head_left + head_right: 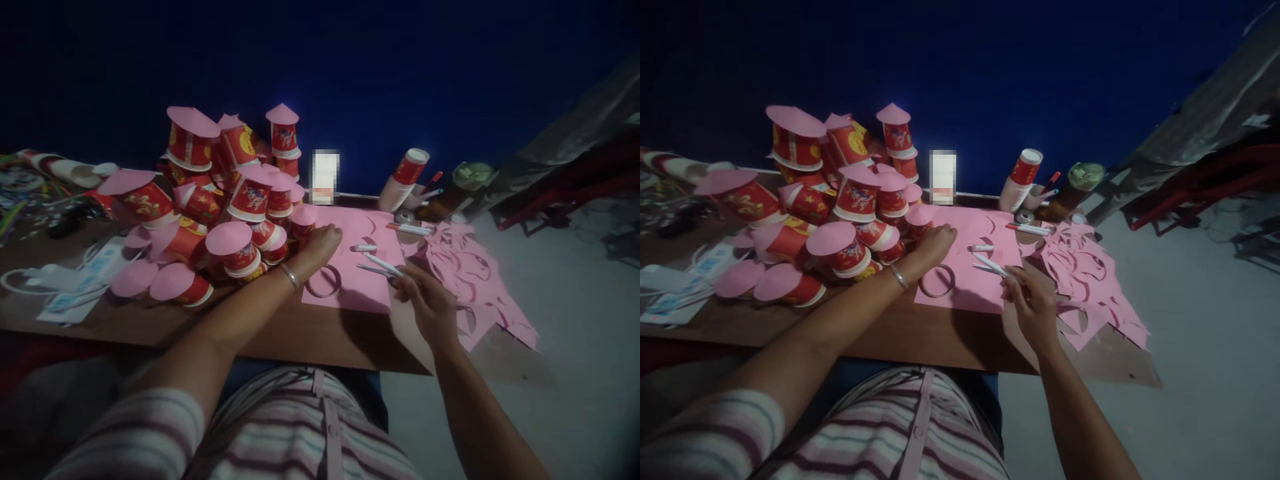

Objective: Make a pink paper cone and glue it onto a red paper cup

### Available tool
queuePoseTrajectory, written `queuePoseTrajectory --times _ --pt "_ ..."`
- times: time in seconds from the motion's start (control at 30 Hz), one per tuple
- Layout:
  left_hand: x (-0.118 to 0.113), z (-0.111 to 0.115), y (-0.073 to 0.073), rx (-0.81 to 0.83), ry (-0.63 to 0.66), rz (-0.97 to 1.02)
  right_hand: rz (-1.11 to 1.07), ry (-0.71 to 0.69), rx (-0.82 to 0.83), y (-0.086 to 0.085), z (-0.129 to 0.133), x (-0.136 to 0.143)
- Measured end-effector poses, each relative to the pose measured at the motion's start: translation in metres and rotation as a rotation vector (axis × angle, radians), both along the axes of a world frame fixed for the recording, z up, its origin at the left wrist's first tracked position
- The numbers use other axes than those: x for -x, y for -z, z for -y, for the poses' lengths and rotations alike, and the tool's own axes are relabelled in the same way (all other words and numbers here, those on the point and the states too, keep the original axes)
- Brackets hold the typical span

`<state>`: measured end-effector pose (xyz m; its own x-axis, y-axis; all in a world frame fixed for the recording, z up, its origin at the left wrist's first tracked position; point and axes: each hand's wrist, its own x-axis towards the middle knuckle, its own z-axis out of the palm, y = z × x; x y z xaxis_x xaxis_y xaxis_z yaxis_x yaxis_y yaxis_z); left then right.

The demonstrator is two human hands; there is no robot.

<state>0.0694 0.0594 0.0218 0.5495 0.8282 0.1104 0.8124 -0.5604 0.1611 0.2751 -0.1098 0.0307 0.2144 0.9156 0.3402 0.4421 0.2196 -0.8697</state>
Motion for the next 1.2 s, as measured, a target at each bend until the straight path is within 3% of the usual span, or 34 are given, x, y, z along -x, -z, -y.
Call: queuePoseTrajectory --times 0.13,0.23,0.37,0.6,0.83,1.0,1.2 --pt "0.017 0.014 -0.005 -0.017 0.027 0.157 -0.079 0.006 0.008 -0.001 0.001 -0.002" --pt "0.031 0.033 -0.008 0.059 0.136 0.611 -0.089 -0.017 -0.010 -0.006 -0.001 0.003" --pt "0.046 0.053 -0.012 0.115 0.156 0.802 -0.005 -0.080 -0.036 -0.017 -0.004 0.017" --pt "0.061 0.064 -0.022 0.040 0.233 0.749 0.207 -0.107 -0.096 -0.031 -0.004 0.034" --pt "0.066 0.073 -0.025 0.018 0.304 0.665 0.250 -0.216 -0.105 -0.030 -0.004 0.030" --pt "0.070 0.083 -0.027 -0.034 0.348 0.541 0.143 -0.269 0.053 -0.027 -0.003 0.033" --pt "0.077 0.089 -0.016 -0.038 0.392 0.531 0.180 -0.311 0.190 -0.021 -0.003 0.035"
